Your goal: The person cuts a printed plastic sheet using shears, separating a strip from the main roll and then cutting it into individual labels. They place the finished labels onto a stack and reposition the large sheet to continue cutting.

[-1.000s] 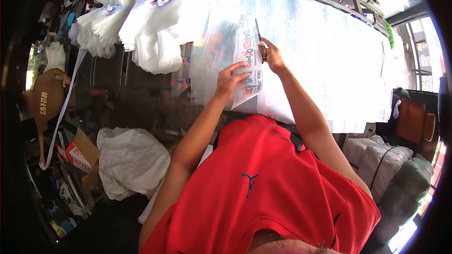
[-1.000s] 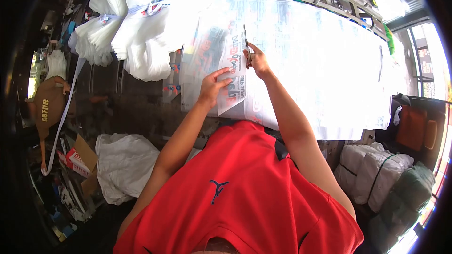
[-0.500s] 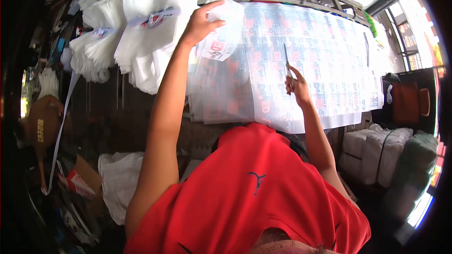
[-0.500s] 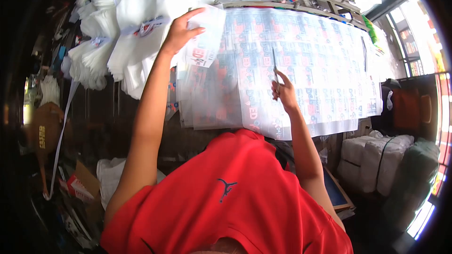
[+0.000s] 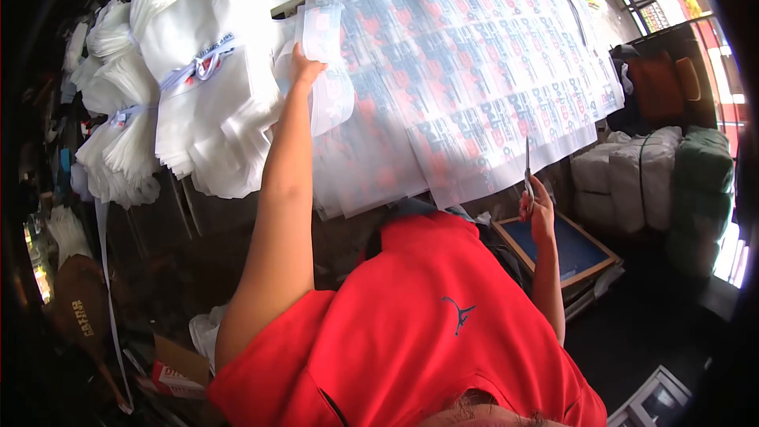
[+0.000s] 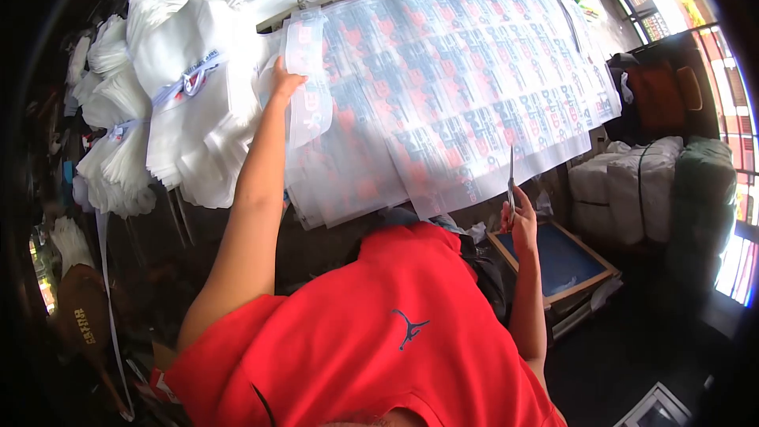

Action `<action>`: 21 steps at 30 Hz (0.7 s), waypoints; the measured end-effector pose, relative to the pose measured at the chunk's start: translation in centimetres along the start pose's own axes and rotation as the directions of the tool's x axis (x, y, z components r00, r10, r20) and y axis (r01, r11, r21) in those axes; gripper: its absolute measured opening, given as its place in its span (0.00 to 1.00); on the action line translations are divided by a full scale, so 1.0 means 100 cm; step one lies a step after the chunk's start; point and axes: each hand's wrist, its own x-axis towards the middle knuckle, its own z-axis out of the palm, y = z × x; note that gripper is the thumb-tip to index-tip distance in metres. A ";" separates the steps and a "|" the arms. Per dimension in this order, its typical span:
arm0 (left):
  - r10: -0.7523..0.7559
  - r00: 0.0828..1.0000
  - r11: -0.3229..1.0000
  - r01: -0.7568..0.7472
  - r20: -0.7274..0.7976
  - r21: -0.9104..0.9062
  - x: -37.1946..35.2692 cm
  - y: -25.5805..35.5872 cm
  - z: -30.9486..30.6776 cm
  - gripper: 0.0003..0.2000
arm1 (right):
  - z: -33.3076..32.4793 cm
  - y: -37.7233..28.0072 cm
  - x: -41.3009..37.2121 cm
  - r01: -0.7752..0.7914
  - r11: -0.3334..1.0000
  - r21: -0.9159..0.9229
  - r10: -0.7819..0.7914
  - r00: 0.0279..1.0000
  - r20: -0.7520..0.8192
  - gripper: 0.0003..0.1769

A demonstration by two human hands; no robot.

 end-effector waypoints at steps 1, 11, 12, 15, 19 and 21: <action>-0.040 0.997 0.985 0.050 -0.064 0.163 -0.010 -0.001 0.001 0.50 | -0.002 0.006 -0.007 -0.004 1.000 0.000 0.004 0.999 -0.035 0.31; -0.211 0.977 0.977 0.211 -0.028 0.013 -0.064 -0.060 -0.013 0.26 | -0.001 0.036 -0.016 -0.030 0.996 0.081 0.036 0.997 -0.075 0.32; -0.066 0.989 0.978 0.091 -0.132 0.187 -0.047 -0.068 -0.008 0.26 | 0.003 0.030 -0.014 -0.021 0.999 0.027 0.022 0.999 -0.036 0.33; 0.218 0.954 0.884 -0.104 -0.206 0.455 -0.014 -0.061 -0.004 0.25 | 0.012 0.018 -0.015 -0.017 0.999 -0.050 0.018 0.999 0.032 0.34; 0.122 0.932 0.908 0.034 -0.341 0.417 0.001 -0.029 0.000 0.36 | 0.017 0.006 -0.019 0.006 0.992 -0.127 0.003 0.997 0.073 0.34; -0.050 0.920 0.936 0.179 -0.388 0.304 -0.025 0.004 -0.010 0.41 | 0.016 0.004 -0.023 0.010 0.991 -0.132 0.000 0.997 0.079 0.34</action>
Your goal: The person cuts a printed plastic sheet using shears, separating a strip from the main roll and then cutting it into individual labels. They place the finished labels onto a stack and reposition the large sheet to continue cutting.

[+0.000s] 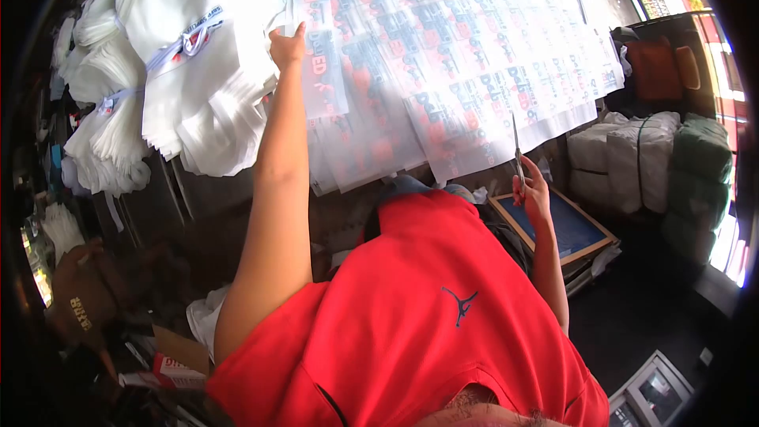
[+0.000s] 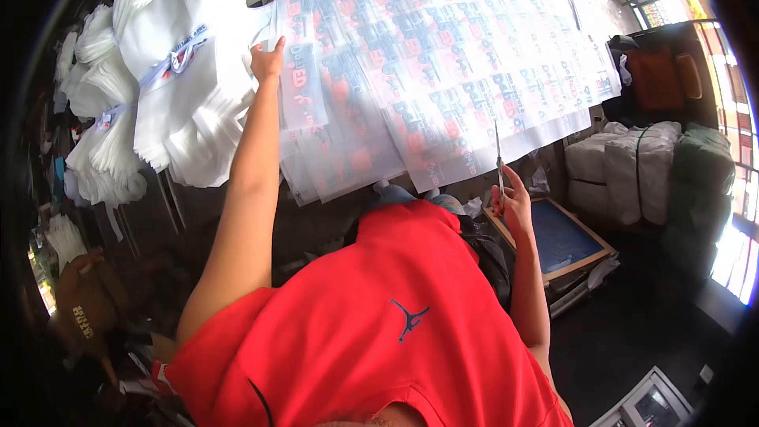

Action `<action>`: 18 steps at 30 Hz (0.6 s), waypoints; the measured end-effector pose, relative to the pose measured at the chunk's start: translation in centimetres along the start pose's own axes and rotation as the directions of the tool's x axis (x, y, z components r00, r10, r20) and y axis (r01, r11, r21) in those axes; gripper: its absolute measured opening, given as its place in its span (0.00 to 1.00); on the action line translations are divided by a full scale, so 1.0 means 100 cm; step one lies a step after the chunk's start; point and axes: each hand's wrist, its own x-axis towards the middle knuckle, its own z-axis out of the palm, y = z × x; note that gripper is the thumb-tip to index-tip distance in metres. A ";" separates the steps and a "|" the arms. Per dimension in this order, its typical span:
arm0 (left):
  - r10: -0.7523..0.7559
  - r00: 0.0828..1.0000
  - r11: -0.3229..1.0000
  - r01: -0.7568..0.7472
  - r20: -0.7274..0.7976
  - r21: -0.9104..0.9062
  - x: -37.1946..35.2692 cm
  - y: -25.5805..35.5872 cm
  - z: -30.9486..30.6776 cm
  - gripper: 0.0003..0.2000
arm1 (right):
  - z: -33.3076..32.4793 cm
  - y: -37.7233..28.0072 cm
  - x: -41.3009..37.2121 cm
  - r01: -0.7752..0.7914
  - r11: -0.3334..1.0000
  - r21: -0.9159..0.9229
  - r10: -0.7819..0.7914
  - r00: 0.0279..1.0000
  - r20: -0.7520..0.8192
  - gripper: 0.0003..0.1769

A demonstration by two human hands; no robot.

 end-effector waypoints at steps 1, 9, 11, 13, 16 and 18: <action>-0.004 1.000 1.000 0.004 -0.002 0.009 -0.012 -0.012 -0.002 0.41 | -0.002 0.006 -0.001 -0.007 1.000 0.001 0.007 1.000 0.007 0.34; 0.161 0.779 0.986 -0.152 0.606 -0.067 -0.216 -0.021 -0.033 0.28 | -0.020 0.029 -0.026 -0.013 0.986 0.164 0.013 1.000 0.001 0.37; -0.144 0.187 0.933 0.352 0.972 0.071 -0.279 -0.020 -0.029 0.29 | -0.034 0.027 -0.028 -0.034 0.986 0.163 0.007 0.986 0.168 0.38; -0.212 -0.008 0.925 0.321 0.977 0.203 -0.335 -0.039 -0.008 0.28 | -0.058 0.024 -0.025 -0.109 0.983 0.150 0.059 0.950 0.306 0.38; -0.098 0.101 0.906 0.422 0.990 0.047 -0.382 -0.040 0.013 0.23 | -0.071 0.009 -0.018 -0.226 0.973 0.046 0.175 0.852 0.494 0.38; -0.077 0.188 0.840 0.542 0.979 -0.038 -0.398 -0.028 0.012 0.19 | -0.076 -0.010 -0.020 -0.281 0.952 -0.121 0.300 0.775 0.556 0.44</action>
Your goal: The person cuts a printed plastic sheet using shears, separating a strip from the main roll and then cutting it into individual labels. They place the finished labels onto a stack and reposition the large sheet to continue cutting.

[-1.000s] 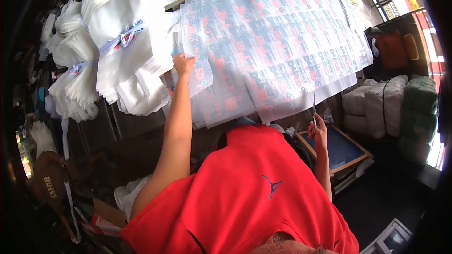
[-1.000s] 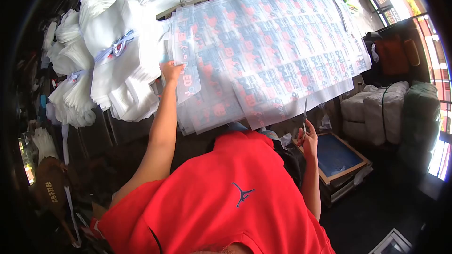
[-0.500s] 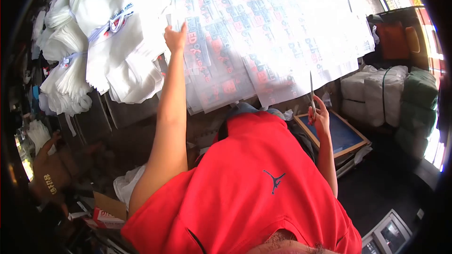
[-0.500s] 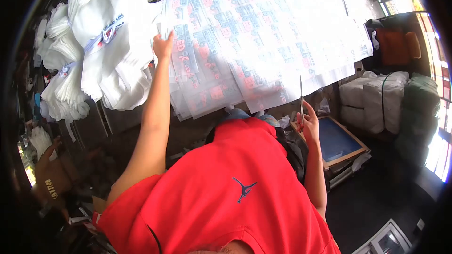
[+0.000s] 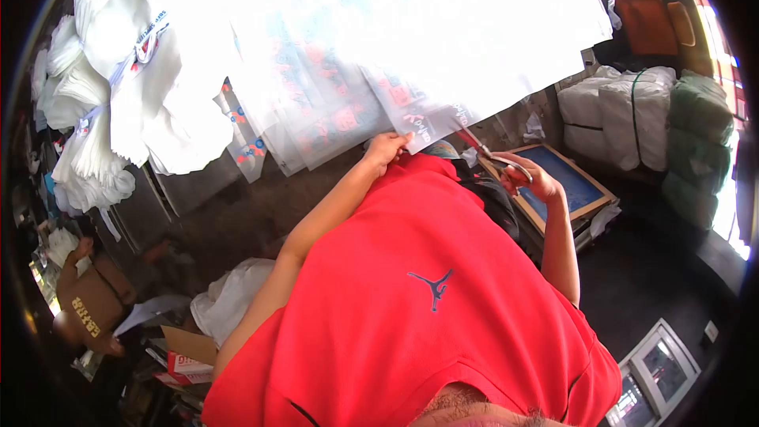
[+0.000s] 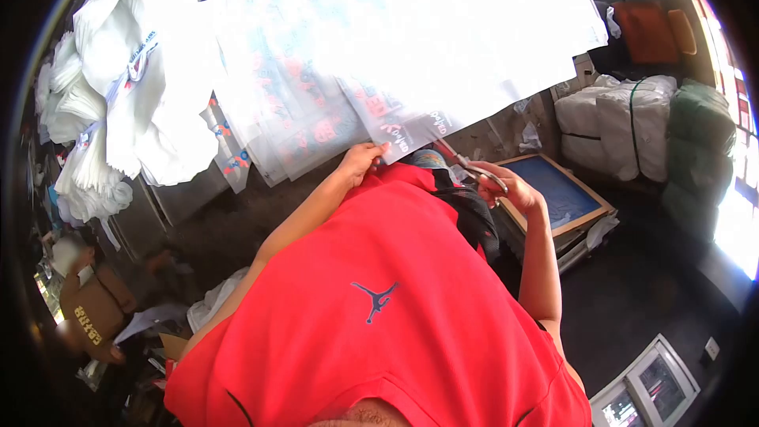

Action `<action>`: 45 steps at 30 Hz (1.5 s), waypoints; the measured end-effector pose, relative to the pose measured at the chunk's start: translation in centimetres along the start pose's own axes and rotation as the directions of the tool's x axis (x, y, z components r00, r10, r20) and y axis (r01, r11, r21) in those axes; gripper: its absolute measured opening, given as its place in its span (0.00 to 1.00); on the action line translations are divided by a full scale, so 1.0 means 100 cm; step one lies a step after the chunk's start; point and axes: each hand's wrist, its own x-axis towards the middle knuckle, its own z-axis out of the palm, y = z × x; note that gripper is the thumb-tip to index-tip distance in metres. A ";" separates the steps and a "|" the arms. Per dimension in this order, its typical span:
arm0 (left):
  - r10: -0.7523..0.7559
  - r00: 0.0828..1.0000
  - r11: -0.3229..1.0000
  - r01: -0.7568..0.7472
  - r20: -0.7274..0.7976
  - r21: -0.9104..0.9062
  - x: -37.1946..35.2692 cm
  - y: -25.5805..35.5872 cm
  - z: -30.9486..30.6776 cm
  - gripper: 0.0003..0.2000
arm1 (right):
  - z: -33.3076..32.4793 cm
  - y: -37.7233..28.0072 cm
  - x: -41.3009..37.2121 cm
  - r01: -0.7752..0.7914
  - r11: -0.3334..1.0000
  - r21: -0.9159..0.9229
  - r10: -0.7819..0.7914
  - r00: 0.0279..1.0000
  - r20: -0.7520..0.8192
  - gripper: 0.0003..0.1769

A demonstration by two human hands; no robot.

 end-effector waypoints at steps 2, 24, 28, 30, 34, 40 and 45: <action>0.073 0.995 0.955 -0.087 -0.062 -0.284 0.002 0.005 0.010 0.08 | -0.011 -0.008 -0.003 -0.060 0.997 -0.052 0.065 0.993 0.102 0.40; -0.008 0.900 0.704 -0.305 -0.436 -0.641 -0.029 0.028 0.079 0.15 | 0.040 -0.008 0.055 0.053 0.992 0.119 -0.078 0.972 0.224 0.35; 0.018 0.887 0.687 -0.346 -0.462 -0.639 -0.033 0.034 0.090 0.16 | 0.045 0.000 0.057 0.054 0.987 0.153 -0.087 0.971 0.223 0.29; 0.093 0.846 0.732 -0.416 -0.525 -0.540 -0.036 0.035 0.091 0.15 | 0.045 0.000 0.057 0.041 0.984 0.173 -0.079 0.972 0.220 0.28; 0.088 0.851 0.744 -0.402 -0.518 -0.534 -0.038 0.036 0.089 0.14 | 0.045 0.005 0.059 0.037 0.975 0.217 -0.085 0.974 0.212 0.26; 0.083 0.856 0.769 -0.381 -0.511 -0.514 -0.039 0.037 0.085 0.15 | 0.046 0.008 0.059 0.066 0.979 0.193 -0.112 0.966 0.233 0.27; 0.109 0.847 0.786 -0.394 -0.520 -0.477 -0.045 0.041 0.083 0.15 | 0.046 0.005 0.054 0.068 0.969 0.238 -0.119 0.972 0.203 0.25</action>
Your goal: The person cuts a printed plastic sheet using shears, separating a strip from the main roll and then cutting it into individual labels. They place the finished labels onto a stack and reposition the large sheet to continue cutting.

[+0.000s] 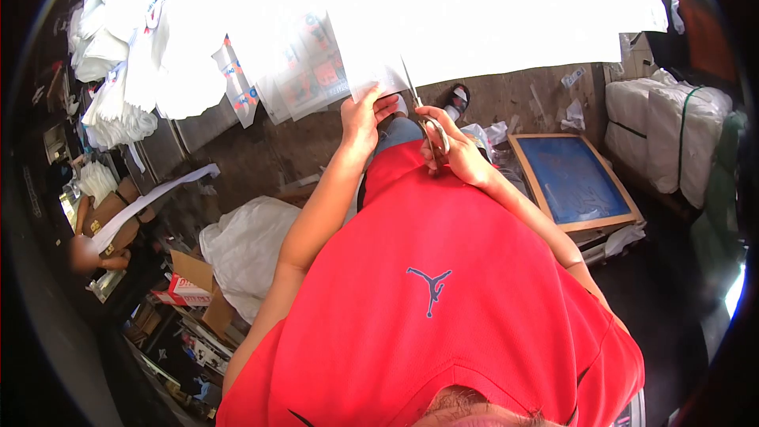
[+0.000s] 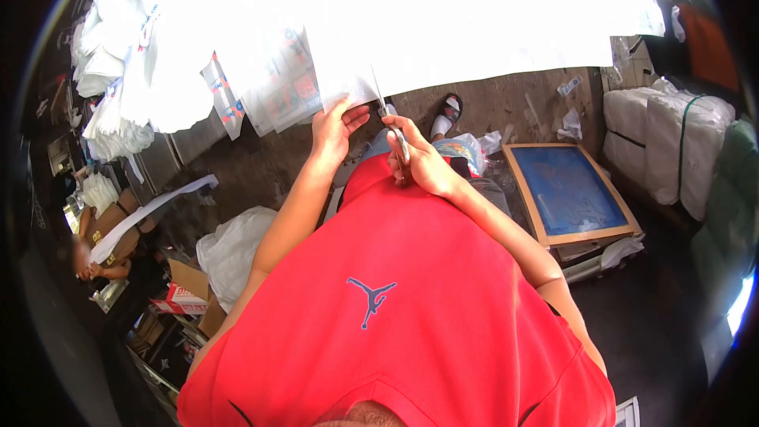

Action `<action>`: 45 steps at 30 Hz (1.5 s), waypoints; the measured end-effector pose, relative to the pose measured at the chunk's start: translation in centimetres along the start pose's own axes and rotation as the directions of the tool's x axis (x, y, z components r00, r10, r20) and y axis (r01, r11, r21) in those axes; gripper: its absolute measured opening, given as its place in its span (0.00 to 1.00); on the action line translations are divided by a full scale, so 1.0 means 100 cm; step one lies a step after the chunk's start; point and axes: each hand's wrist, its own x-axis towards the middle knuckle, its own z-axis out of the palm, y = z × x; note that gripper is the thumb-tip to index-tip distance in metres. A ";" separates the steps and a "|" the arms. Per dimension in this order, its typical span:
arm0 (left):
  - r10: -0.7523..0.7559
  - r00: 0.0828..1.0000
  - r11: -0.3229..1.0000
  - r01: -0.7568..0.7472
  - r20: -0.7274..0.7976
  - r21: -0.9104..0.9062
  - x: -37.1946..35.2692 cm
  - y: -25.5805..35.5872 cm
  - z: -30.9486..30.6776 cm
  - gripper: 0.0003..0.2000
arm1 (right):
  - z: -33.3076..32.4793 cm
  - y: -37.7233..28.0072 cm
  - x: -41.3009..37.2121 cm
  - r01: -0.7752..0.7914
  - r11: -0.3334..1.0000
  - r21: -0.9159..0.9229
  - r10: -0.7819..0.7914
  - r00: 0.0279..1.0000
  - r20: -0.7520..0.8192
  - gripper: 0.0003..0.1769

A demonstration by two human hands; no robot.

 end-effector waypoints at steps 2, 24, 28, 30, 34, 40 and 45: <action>-0.006 1.000 1.000 0.006 0.007 0.006 0.000 0.001 -0.001 0.15 | -0.001 0.003 0.001 0.006 1.000 0.030 -0.006 1.000 0.003 0.24; -0.083 0.997 0.993 0.082 0.007 0.086 0.003 0.006 -0.009 0.13 | 0.001 0.007 0.015 0.051 0.993 0.107 -0.053 0.998 0.016 0.25; -0.073 0.997 0.994 0.072 0.016 0.079 0.002 0.012 -0.011 0.13 | 0.000 0.008 0.027 0.108 0.982 0.152 -0.117 0.992 0.051 0.26; -0.066 0.998 0.993 0.065 0.014 0.100 0.003 0.016 -0.011 0.12 | 0.002 0.010 0.027 0.133 0.978 0.159 -0.146 0.987 0.071 0.29; -0.057 0.998 0.994 0.054 0.022 0.097 0.000 0.023 -0.012 0.11 | 0.008 0.003 0.031 0.117 0.987 0.110 -0.112 0.992 -0.053 0.34; -0.082 0.997 0.995 0.080 0.016 0.066 -0.006 0.029 -0.014 0.10 | 0.005 0.000 0.057 0.155 0.980 0.128 -0.152 0.988 -0.032 0.38; -0.070 0.996 0.994 0.066 0.046 0.091 -0.011 0.037 -0.019 0.12 | 0.010 -0.001 0.067 0.113 0.981 0.157 -0.104 0.993 -0.063 0.39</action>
